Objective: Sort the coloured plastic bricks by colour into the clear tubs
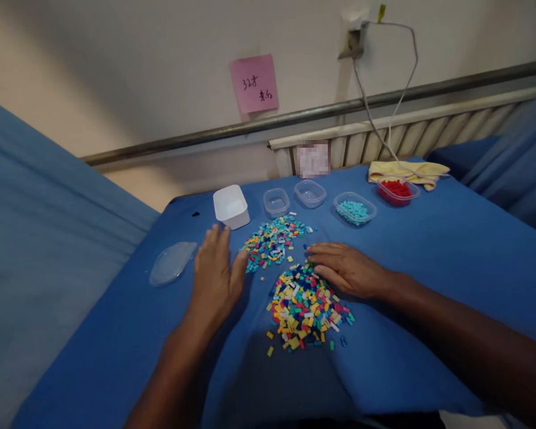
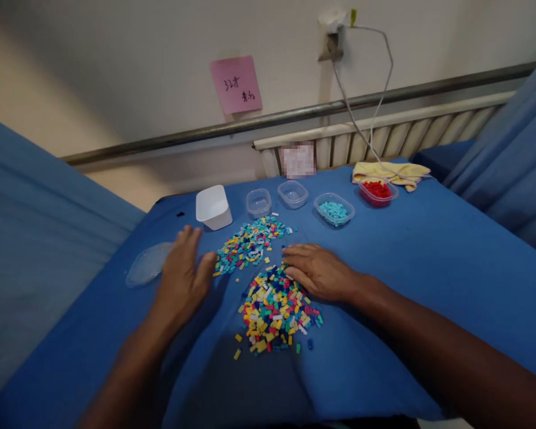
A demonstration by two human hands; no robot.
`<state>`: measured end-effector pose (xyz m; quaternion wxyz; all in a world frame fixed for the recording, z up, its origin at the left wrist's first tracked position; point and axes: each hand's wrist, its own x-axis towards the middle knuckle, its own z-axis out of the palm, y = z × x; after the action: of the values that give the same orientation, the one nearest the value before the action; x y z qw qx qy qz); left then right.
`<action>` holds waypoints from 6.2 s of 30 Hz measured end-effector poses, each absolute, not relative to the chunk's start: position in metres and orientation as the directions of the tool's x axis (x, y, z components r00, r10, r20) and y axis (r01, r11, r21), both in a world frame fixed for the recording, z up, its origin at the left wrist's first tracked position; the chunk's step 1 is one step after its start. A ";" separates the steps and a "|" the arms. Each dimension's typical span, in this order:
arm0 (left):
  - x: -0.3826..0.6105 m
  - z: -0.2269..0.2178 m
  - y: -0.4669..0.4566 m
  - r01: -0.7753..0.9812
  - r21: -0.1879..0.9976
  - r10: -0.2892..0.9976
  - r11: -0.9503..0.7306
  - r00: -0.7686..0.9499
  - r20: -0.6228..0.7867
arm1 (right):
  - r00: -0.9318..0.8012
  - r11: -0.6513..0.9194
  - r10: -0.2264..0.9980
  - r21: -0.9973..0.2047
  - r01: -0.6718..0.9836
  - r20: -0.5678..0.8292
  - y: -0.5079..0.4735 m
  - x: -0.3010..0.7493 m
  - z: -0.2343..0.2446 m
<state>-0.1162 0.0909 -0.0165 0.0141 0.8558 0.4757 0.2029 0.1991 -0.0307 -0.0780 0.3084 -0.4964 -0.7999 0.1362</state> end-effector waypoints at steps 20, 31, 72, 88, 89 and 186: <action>-0.029 -0.090 0.136 0.771 0.411 0.870 -0.487 0.387 0.305 | -0.141 0.421 0.885 -0.630 0.652 0.444 -0.032 0.207 -0.100; -0.054 -0.103 0.176 0.293 0.809 0.848 -0.509 0.013 0.529 | -0.364 0.393 0.919 -0.305 0.868 0.150 0.034 0.146 -0.054; -0.036 -0.100 0.174 0.204 0.869 0.886 -0.451 -0.017 0.464 | -0.505 0.498 0.862 -0.269 0.825 0.046 0.057 0.116 -0.052; -0.039 -0.096 0.179 0.201 0.890 0.907 -0.409 -0.021 0.421 | 0.273 -0.064 0.789 -0.368 0.928 0.551 0.011 0.319 -0.063; -0.039 -0.095 0.179 0.201 0.892 0.908 -0.405 -0.022 0.418 | 0.256 -0.075 0.800 -0.332 0.940 0.543 0.012 0.326 -0.066; -0.099 -0.063 0.100 0.783 0.405 0.881 -0.472 0.442 0.171 | 0.000 0.405 0.823 -0.587 0.701 0.568 -0.017 0.229 -0.099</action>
<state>-0.0989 0.1002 -0.0630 0.1342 0.8383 0.4962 0.1816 0.2289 -0.0168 -0.0987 0.4552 -0.5412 -0.7038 0.0671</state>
